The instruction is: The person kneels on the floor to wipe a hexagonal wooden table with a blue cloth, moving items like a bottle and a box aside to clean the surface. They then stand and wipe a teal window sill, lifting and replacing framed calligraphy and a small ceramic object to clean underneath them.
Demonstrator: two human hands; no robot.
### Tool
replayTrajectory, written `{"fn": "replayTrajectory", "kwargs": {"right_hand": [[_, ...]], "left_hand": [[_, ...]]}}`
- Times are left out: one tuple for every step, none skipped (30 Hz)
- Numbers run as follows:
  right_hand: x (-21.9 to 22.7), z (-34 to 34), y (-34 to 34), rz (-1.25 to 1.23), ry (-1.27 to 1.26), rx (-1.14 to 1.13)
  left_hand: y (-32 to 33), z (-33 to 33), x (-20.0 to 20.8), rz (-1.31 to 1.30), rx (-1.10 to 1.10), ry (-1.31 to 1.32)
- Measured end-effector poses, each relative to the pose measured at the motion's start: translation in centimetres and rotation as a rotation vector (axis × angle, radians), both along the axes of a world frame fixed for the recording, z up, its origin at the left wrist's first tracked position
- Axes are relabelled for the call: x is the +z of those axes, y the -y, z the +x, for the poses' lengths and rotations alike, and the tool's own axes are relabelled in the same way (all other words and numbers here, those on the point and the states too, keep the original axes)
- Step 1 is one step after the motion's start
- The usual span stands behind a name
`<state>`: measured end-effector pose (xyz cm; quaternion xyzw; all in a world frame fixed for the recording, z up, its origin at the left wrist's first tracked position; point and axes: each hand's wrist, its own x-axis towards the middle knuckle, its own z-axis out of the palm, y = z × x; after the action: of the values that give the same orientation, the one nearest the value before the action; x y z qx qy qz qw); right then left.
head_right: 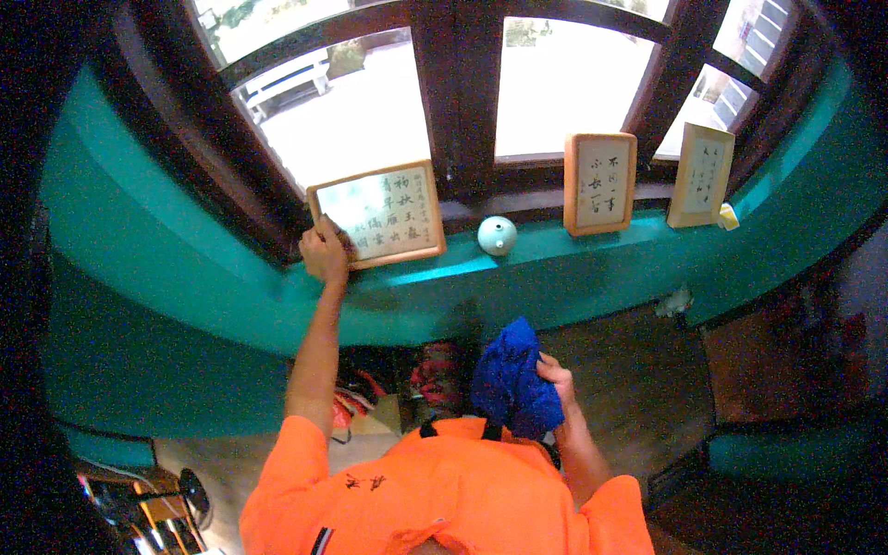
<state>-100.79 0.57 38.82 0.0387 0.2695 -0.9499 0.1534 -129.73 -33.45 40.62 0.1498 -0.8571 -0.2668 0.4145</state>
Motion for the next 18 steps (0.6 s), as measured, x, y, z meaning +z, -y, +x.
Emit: {"fn": "replayTrajectory", "kwargs": {"right_hand": [[-0.1, 0.2, 0.0, 0.032, 0.031, -0.024], [-0.2, 0.4, 0.1, 0.064, 0.061, -0.048], [-0.3, 0.5, 0.1, 0.096, 0.091, -0.071], [-0.4, 0.5, 0.0, 0.091, 0.085, -0.064], [-0.6, 0.5, 0.0, 0.087, 0.078, -0.056], [-0.9, 0.5, -0.1, 0.082, 0.071, -0.049], [-1.1, 0.4, -0.2, 0.080, 0.078, -0.035], [-1.4, 0.4, -0.4, 0.078, 0.085, -0.023], [-1.8, 0.3, -0.5, 0.075, 0.092, -0.012], [-2.1, 0.3, -0.7, 0.080, 0.098, -0.012], [-2.3, 0.3, -0.7, 0.084, 0.104, -0.014], [-2.5, 0.4, -0.8, 0.089, 0.111, -0.018], [-2.3, 0.6, -0.6, 0.071, 0.112, -0.010], [-2.1, 0.7, -0.6, 0.055, 0.114, -0.007], [-2.0, 0.9, -0.6, 0.040, 0.115, -0.004], [-1.8, 1.1, -0.6, 0.043, 0.113, -0.013], [-1.5, 1.3, -0.6, 0.053, 0.112, -0.022], [-1.2, 1.6, -0.7, 0.062, 0.111, -0.028]], "left_hand": [[0.0, -0.3, -0.4, 0.005, 0.008, -0.021], [0.0, -0.5, -0.7, 0.010, 0.017, -0.042], [0.1, -0.6, -1.0, 0.020, 0.012, -0.036], [0.1, -0.7, -1.1, 0.028, 0.006, -0.031], [0.1, -0.7, -1.2, 0.036, 0.000, -0.025], [0.1, -0.8, -1.2, 0.038, 0.009, -0.029], [-0.2, -0.9, -1.2, 0.040, 0.019, -0.036], [-0.4, -0.9, -1.2, 0.041, 0.028, -0.043], [0.0, -1.1, -1.4, 0.051, 0.022, -0.072], [-0.1, -1.3, -1.0, 0.066, 0.002, -0.099], [-0.7, -1.4, -0.7, 0.082, -0.018, -0.126], [-0.9, -1.0, -0.6, 0.101, -0.086, -0.226], [-0.3, -1.0, -0.8, 0.100, -0.061, -0.187], [0.2, -1.1, -1.2, 0.143, -0.086, -0.087], [0.6, -1.1, -1.7, 0.185, -0.110, 0.015], [0.9, -1.1, -1.9, 0.142, -0.083, 0.011], [1.2, -1.2, -2.2, 0.134, -0.079, 0.014], [1.6, -1.4, -2.5, 0.125, -0.074, 0.018]]}}
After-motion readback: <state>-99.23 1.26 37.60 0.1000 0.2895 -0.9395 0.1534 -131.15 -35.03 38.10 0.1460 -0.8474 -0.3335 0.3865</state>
